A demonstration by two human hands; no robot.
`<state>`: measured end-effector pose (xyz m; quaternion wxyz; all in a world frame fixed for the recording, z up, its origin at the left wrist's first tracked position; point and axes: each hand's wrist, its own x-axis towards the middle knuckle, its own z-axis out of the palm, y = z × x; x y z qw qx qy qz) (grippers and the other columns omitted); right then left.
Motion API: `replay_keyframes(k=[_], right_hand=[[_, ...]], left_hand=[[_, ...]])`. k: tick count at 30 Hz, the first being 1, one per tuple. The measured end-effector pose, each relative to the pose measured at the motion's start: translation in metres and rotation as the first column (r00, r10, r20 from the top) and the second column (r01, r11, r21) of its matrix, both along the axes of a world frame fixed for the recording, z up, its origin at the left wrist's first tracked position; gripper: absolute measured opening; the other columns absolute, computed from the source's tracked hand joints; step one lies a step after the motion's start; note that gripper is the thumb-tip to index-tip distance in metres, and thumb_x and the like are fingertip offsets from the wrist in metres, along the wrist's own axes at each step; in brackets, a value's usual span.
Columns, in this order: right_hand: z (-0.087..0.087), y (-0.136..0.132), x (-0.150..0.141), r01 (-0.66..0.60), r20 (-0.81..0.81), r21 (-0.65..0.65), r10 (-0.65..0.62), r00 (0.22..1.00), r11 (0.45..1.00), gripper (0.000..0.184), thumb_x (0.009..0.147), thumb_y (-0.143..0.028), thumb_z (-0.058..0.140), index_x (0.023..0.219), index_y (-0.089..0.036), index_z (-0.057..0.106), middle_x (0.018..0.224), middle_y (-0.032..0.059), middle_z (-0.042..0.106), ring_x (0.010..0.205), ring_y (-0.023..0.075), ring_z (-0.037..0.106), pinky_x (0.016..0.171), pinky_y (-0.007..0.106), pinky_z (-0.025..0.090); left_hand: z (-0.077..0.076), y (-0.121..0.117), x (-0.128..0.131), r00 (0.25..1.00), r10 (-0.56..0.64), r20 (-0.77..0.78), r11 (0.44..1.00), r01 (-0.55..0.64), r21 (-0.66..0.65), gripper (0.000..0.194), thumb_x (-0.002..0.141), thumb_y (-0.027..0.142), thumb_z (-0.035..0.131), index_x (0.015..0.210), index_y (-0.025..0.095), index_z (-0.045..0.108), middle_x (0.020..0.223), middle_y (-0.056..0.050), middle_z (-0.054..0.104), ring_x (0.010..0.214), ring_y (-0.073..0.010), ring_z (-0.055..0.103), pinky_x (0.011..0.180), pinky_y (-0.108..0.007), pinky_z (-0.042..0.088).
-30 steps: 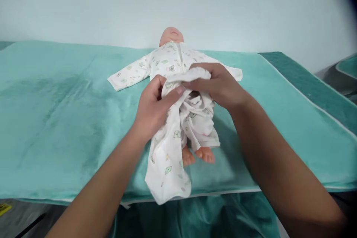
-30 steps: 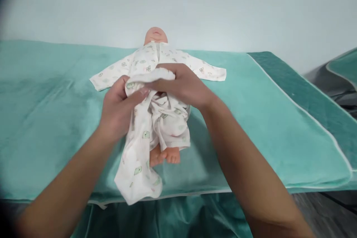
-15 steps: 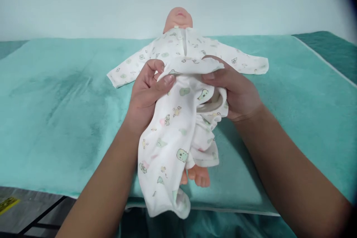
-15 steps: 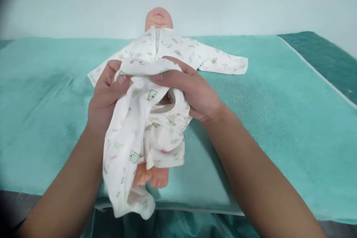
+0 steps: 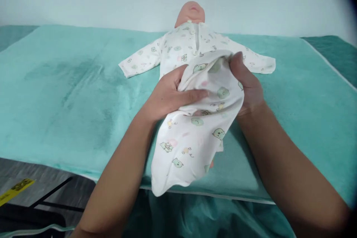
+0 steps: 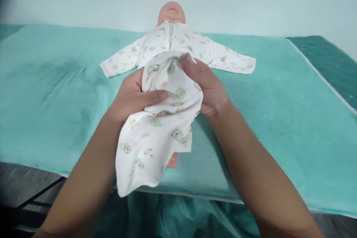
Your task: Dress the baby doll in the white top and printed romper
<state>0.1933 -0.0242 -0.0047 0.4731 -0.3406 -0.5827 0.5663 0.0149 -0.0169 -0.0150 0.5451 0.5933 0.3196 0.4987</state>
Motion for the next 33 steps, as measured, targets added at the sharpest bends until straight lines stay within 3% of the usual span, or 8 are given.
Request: replay_keyframes(k=[2, 4, 8, 12, 15, 19, 26, 33], right_hand=[[0.004, 0.000, 0.001, -0.146, -0.008, 0.028, 0.147, 0.989, 0.989, 0.045, 0.078, -0.062, 0.072, 0.105, -0.027, 0.068, 0.094, 0.0004, 0.071, 0.083, 0.0208, 0.069, 0.063, 0.031, 0.057], [0.010, -0.001, 0.000, -0.243, 0.143, 0.034, 0.236, 0.961, 0.969, 0.044, 0.066, -0.042, 0.088, 0.104, -0.025, 0.070, 0.093, -0.0012, 0.072, 0.080, 0.0194, 0.069, 0.061, 0.028, 0.055], [0.015, -0.007, -0.003, -0.292, 0.279, -0.021, 0.286, 0.917, 0.956, 0.026, 0.069, -0.028, 0.086, 0.090, -0.021, 0.072, 0.082, -0.0015, 0.070, 0.071, 0.0183, 0.067, 0.057, 0.027, 0.053], [0.006, -0.009, -0.006, -0.097, 0.089, 0.000, 0.096, 0.991, 0.995, 0.020, 0.074, -0.027, 0.081, 0.088, -0.023, 0.068, 0.074, -0.0041, 0.065, 0.063, 0.0144, 0.062, 0.055, 0.027, 0.050], [0.001, -0.005, -0.008, 0.081, -0.124, 0.020, -0.078, 0.989, 0.997, 0.018, 0.078, -0.023, 0.075, 0.090, -0.026, 0.063, 0.079, -0.0061, 0.064, 0.069, 0.0129, 0.061, 0.061, 0.027, 0.050], [0.002, -0.002, -0.012, 0.119, -0.174, -0.012, -0.119, 0.977, 0.993, 0.020, 0.077, -0.028, 0.075, 0.086, -0.028, 0.058, 0.079, -0.0056, 0.062, 0.072, 0.0152, 0.060, 0.061, 0.029, 0.051], [0.008, -0.005, -0.010, -0.031, -0.021, 0.042, 0.032, 0.999, 0.999, 0.023, 0.078, -0.036, 0.080, 0.093, -0.024, 0.068, 0.075, -0.0047, 0.061, 0.064, 0.0121, 0.058, 0.057, 0.026, 0.047], [0.015, -0.008, -0.003, -0.241, 0.256, 0.005, 0.232, 0.939, 0.971, 0.027, 0.068, -0.028, 0.087, 0.088, -0.022, 0.070, 0.070, -0.0044, 0.060, 0.063, 0.0151, 0.059, 0.053, 0.026, 0.048]], left_hand=[[-0.003, 0.003, 0.001, 0.994, 0.081, 0.069, 0.997, -0.081, -0.007, 0.041, 0.071, 0.044, 0.084, 0.101, 0.026, 0.064, 0.093, 0.000, 0.068, 0.099, -0.0291, 0.071, 0.074, -0.039, 0.060], [-0.008, 0.009, 0.001, 0.978, 0.170, 0.123, 0.985, -0.169, -0.016, 0.038, 0.075, 0.049, 0.080, 0.099, 0.025, 0.061, 0.092, 0.000, 0.066, 0.103, -0.0288, 0.070, 0.074, -0.038, 0.059], [-0.013, 0.017, 0.000, 0.962, 0.223, 0.161, 0.973, -0.229, 0.020, 0.035, 0.082, 0.053, 0.072, 0.098, 0.024, 0.061, 0.094, 0.000, 0.066, 0.107, -0.0269, 0.068, 0.078, -0.036, 0.057], [-0.004, 0.009, -0.001, 0.974, 0.123, 0.190, 0.991, -0.132, 0.033, 0.025, 0.085, 0.048, 0.070, 0.097, 0.026, 0.067, 0.089, 0.001, 0.068, 0.093, -0.0218, 0.071, 0.075, -0.035, 0.058], [0.007, -0.002, -0.005, 0.997, -0.009, 0.083, 1.000, 0.010, -0.013, 0.032, 0.078, 0.054, 0.075, 0.090, 0.025, 0.069, 0.083, 0.000, 0.068, 0.082, -0.0215, 0.071, 0.066, -0.034, 0.059], [0.013, -0.008, -0.014, 0.970, -0.223, -0.093, 0.973, 0.216, -0.079, 0.037, 0.063, 0.045, 0.089, 0.081, 0.021, 0.068, 0.081, 0.000, 0.067, 0.083, -0.0251, 0.072, 0.062, -0.035, 0.059], [-0.001, -0.001, -0.015, 0.998, -0.018, 0.062, 0.998, 0.021, -0.052, 0.038, 0.071, 0.052, 0.082, 0.094, 0.025, 0.069, 0.087, -0.001, 0.069, 0.096, -0.0302, 0.073, 0.064, -0.038, 0.062], [-0.011, 0.003, -0.017, 0.990, 0.105, 0.090, 0.992, -0.098, -0.083, 0.034, 0.078, 0.053, 0.075, 0.091, 0.023, 0.067, 0.090, -0.002, 0.069, 0.108, -0.0344, 0.069, 0.069, -0.042, 0.063]])
